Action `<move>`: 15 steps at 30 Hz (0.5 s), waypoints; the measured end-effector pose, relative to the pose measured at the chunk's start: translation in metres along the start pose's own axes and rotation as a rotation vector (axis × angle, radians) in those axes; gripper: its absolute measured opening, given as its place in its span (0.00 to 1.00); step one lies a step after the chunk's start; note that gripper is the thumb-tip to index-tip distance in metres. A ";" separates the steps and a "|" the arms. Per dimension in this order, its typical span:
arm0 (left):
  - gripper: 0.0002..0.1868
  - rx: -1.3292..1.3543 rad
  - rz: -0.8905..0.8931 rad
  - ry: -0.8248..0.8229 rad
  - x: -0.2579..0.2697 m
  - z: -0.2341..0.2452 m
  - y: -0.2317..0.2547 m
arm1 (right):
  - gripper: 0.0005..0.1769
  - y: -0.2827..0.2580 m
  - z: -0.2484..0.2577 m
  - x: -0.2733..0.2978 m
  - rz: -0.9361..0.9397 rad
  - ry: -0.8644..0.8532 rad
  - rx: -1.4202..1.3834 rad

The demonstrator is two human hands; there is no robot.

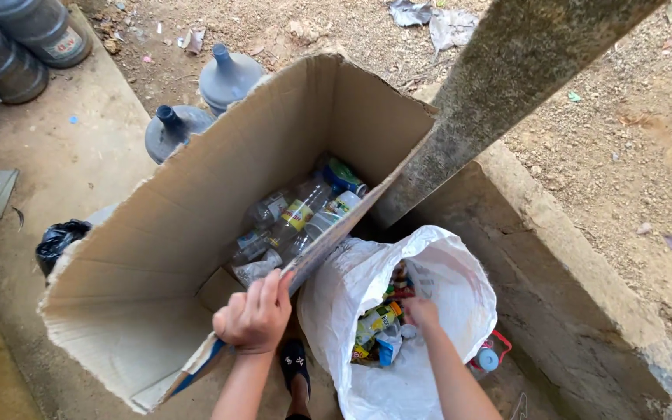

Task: Sorting plastic bottles and waste from a cardboard box into a white plastic bag.

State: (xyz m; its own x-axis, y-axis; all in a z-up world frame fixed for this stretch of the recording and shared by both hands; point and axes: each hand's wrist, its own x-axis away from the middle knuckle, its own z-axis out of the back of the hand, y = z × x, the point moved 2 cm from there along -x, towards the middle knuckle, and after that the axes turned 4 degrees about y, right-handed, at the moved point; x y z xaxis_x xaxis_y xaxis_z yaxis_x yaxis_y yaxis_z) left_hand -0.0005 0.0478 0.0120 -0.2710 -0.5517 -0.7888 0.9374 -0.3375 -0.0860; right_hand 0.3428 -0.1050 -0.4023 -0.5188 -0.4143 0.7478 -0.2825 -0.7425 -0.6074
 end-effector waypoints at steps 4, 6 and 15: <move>0.11 0.014 0.016 -0.017 -0.008 -0.003 -0.004 | 0.06 0.018 -0.016 0.032 -0.106 0.128 0.044; 0.14 0.046 -0.021 -0.010 -0.014 0.000 -0.007 | 0.08 0.036 -0.026 0.035 -0.064 0.021 -0.099; 0.14 0.086 -0.098 -0.019 -0.013 -0.002 -0.001 | 0.08 0.079 -0.008 0.048 -0.074 0.208 -0.210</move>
State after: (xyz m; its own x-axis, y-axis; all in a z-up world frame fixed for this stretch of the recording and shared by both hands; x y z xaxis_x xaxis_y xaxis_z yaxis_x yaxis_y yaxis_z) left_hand 0.0020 0.0567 0.0211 -0.3652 -0.5268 -0.7675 0.8842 -0.4541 -0.1091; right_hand 0.2896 -0.1795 -0.4165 -0.6382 -0.2307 0.7345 -0.4753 -0.6324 -0.6116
